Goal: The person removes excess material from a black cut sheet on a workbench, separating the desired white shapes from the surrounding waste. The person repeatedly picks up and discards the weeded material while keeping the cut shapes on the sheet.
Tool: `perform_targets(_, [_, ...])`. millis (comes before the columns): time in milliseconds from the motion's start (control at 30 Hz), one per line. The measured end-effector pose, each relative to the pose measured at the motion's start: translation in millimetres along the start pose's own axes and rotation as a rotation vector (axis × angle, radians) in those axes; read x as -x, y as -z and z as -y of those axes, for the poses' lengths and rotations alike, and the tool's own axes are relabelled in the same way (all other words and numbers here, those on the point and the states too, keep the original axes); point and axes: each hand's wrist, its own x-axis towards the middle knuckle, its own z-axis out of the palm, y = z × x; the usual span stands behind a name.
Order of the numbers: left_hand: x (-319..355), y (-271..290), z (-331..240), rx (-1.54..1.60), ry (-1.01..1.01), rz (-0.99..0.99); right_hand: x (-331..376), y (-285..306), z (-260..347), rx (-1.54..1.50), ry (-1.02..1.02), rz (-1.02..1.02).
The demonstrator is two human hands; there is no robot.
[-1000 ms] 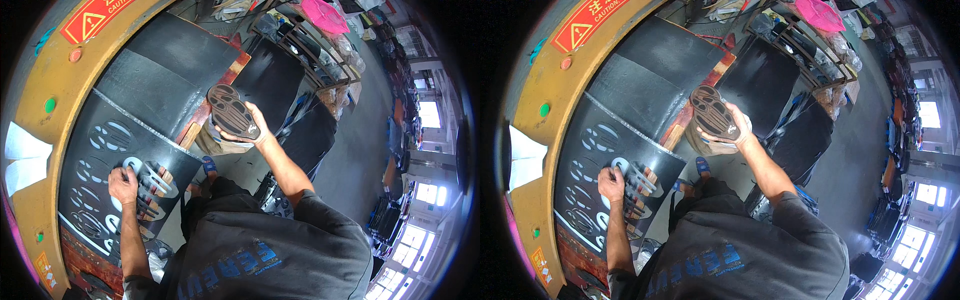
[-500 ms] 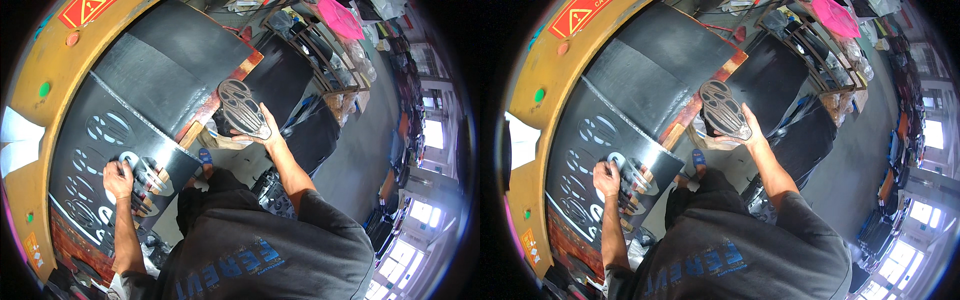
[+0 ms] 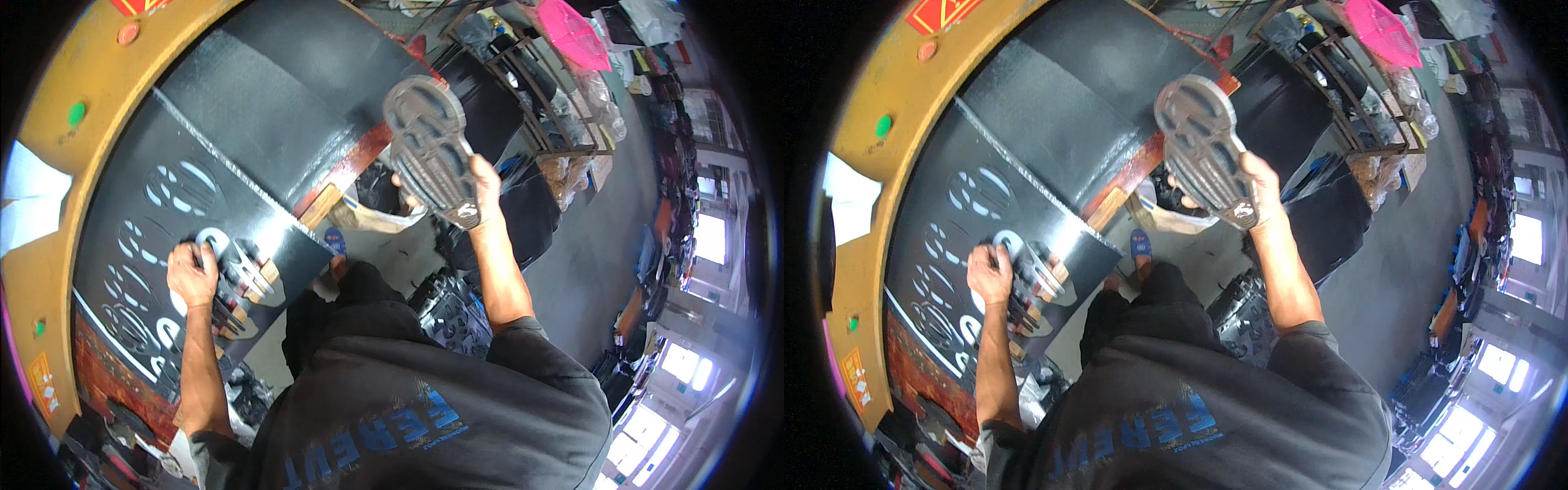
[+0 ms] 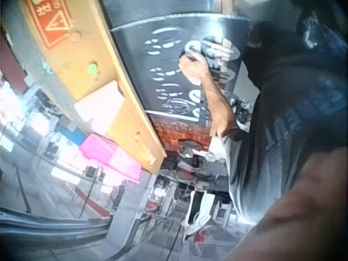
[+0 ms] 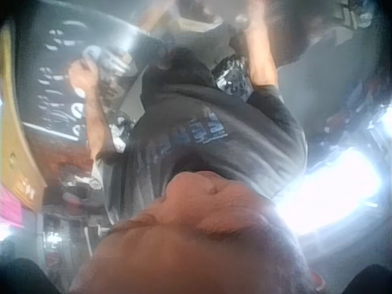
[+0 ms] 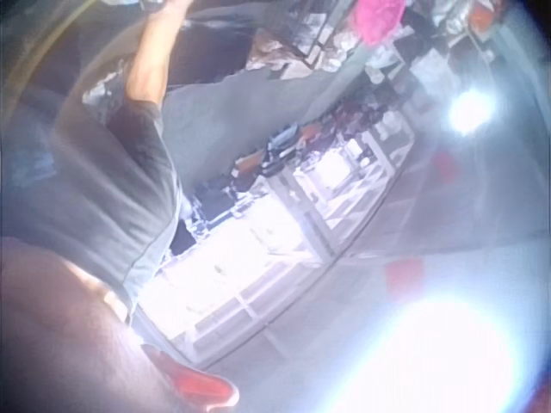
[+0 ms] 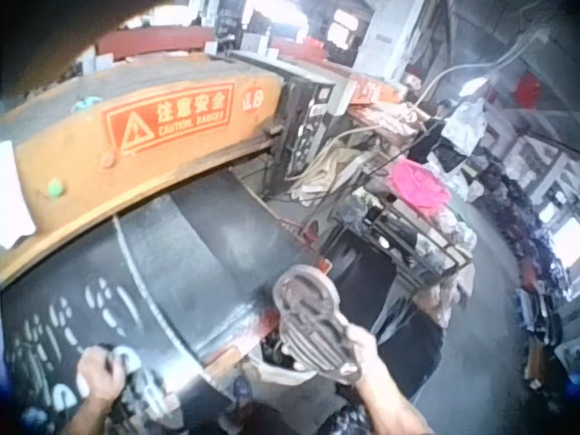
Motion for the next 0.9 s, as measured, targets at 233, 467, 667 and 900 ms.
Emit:
perform_targets(233, [-1.2, 0.0, 0.6, -0.014, 0.021, 0.033, -18.4, 45.4, -74.0, -0.563, -0.007, -0.055])
perform_targets(467, [-2.4, 1.6, -1.5, -0.021, -0.002, 0.009, -10.8, 62.2, -60.2, -0.619, -0.05, -0.125])
perform_targets(667, [-1.1, 1.6, -0.3, -0.002, 0.039, 0.019, -6.1, 65.8, -50.9, -0.524, -0.059, -0.194])
perform_targets(900, [0.2, 2.1, -0.1, 0.012, 0.026, -0.007, -6.6, 54.0, -33.8, -0.308, -0.097, -0.234])
